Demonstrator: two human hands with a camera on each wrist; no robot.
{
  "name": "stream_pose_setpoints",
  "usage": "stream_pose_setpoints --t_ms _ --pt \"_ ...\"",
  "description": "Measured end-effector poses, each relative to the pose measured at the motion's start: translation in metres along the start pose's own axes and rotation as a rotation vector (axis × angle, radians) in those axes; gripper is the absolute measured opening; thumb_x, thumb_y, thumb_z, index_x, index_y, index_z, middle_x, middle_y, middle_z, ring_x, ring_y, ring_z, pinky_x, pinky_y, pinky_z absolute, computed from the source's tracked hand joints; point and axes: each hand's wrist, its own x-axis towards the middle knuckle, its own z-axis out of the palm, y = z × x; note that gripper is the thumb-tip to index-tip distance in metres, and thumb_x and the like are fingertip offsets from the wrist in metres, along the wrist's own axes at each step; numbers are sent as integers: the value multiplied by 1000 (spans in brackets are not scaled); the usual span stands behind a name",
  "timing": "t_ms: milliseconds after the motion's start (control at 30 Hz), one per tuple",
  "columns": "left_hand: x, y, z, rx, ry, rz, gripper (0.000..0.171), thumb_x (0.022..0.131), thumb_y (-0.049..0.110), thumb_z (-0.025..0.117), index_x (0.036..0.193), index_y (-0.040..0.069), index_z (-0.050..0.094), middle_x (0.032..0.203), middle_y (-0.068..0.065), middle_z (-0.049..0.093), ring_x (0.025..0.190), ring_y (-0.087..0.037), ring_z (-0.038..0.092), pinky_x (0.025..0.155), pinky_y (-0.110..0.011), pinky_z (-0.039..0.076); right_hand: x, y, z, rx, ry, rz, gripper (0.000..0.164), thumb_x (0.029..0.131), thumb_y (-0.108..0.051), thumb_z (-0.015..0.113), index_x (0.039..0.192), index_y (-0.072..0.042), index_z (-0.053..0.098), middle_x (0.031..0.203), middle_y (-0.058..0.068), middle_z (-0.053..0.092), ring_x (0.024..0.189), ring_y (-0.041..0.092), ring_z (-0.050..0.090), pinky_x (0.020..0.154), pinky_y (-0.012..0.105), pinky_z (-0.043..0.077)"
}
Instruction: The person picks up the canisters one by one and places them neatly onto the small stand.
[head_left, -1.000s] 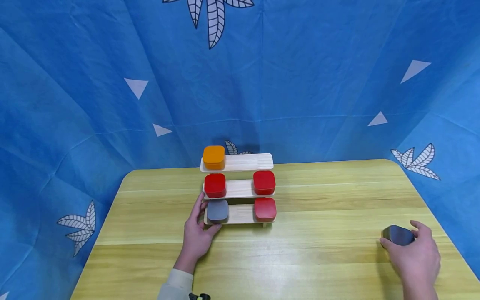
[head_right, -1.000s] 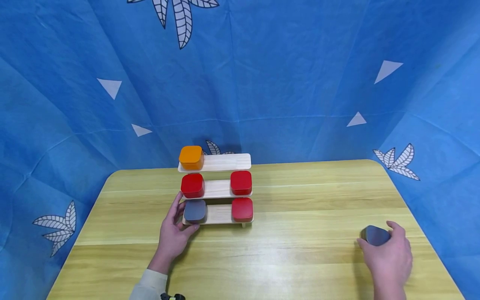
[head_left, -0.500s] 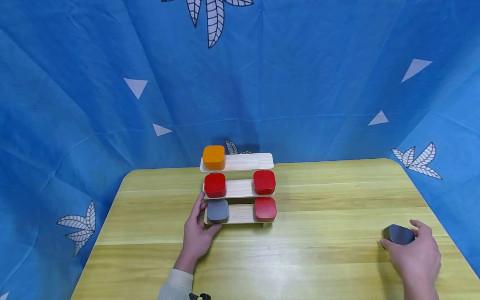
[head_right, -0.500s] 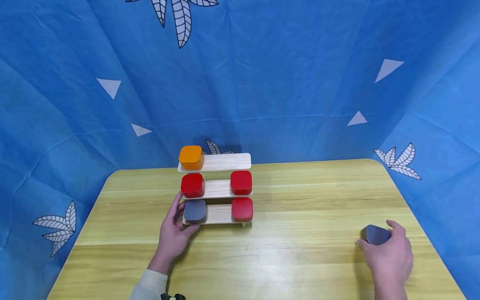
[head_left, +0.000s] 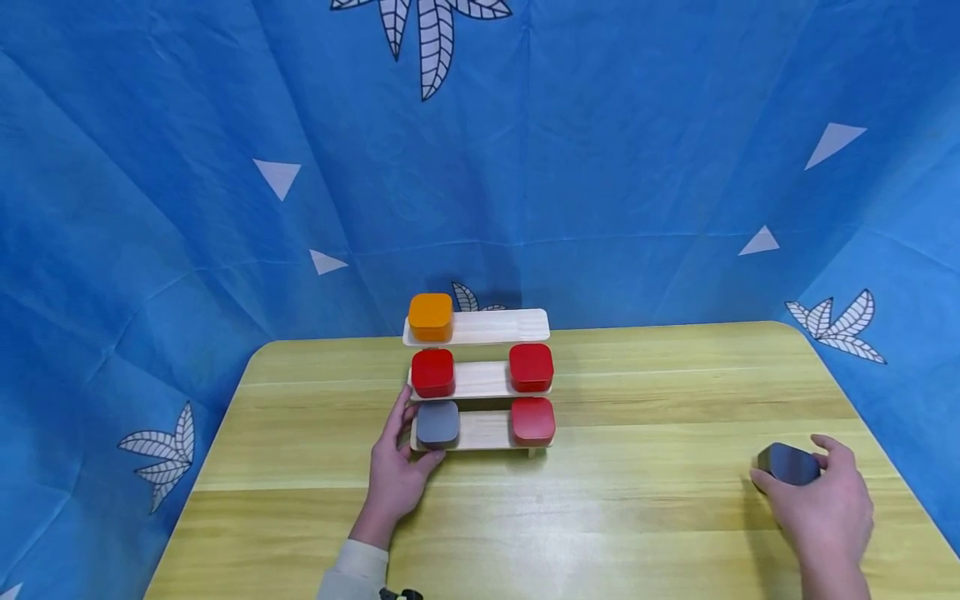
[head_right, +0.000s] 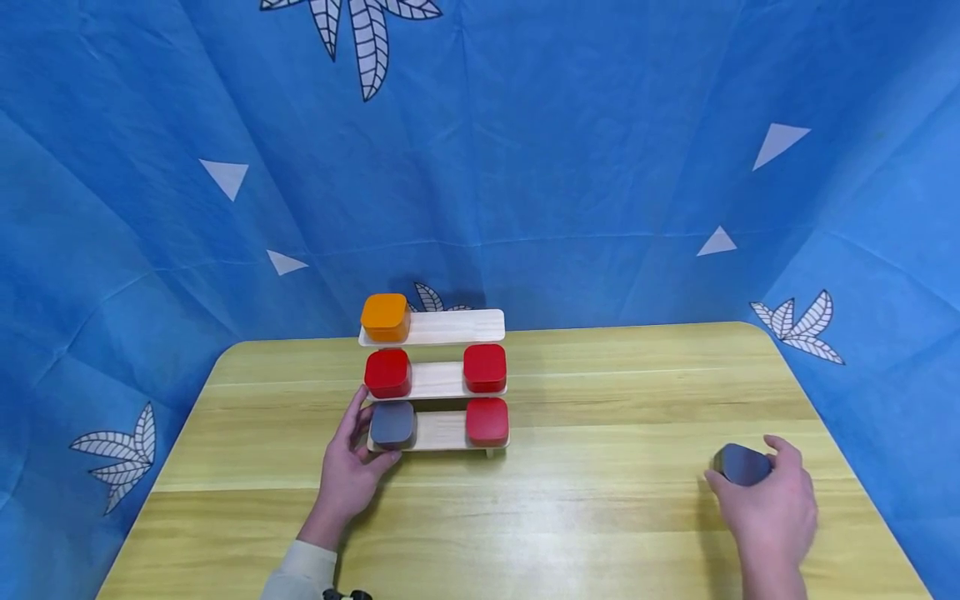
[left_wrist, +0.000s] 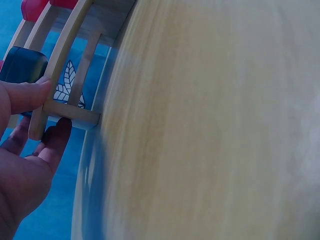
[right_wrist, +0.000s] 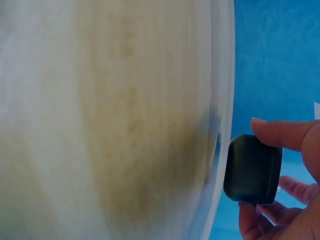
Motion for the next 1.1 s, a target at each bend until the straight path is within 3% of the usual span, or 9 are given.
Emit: stream_pose_setpoints --t_ms 600,1100 --pt "-1 2 1 42 10 12 114 74 -21 76 158 37 25 144 -3 45 134 -28 40 99 -39 47 -1 -16 -2 22 35 -86 101 80 -38 82 156 -3 25 146 31 39 120 55 40 88 67 35" --pt "-2 4 1 52 14 -10 113 75 -19 76 158 38 25 144 -3 45 136 -27 39 100 -39 46 -11 -36 1 78 89 -187 95 79 -33 84 154 -6 32 142 29 46 118 52 45 86 65 36"
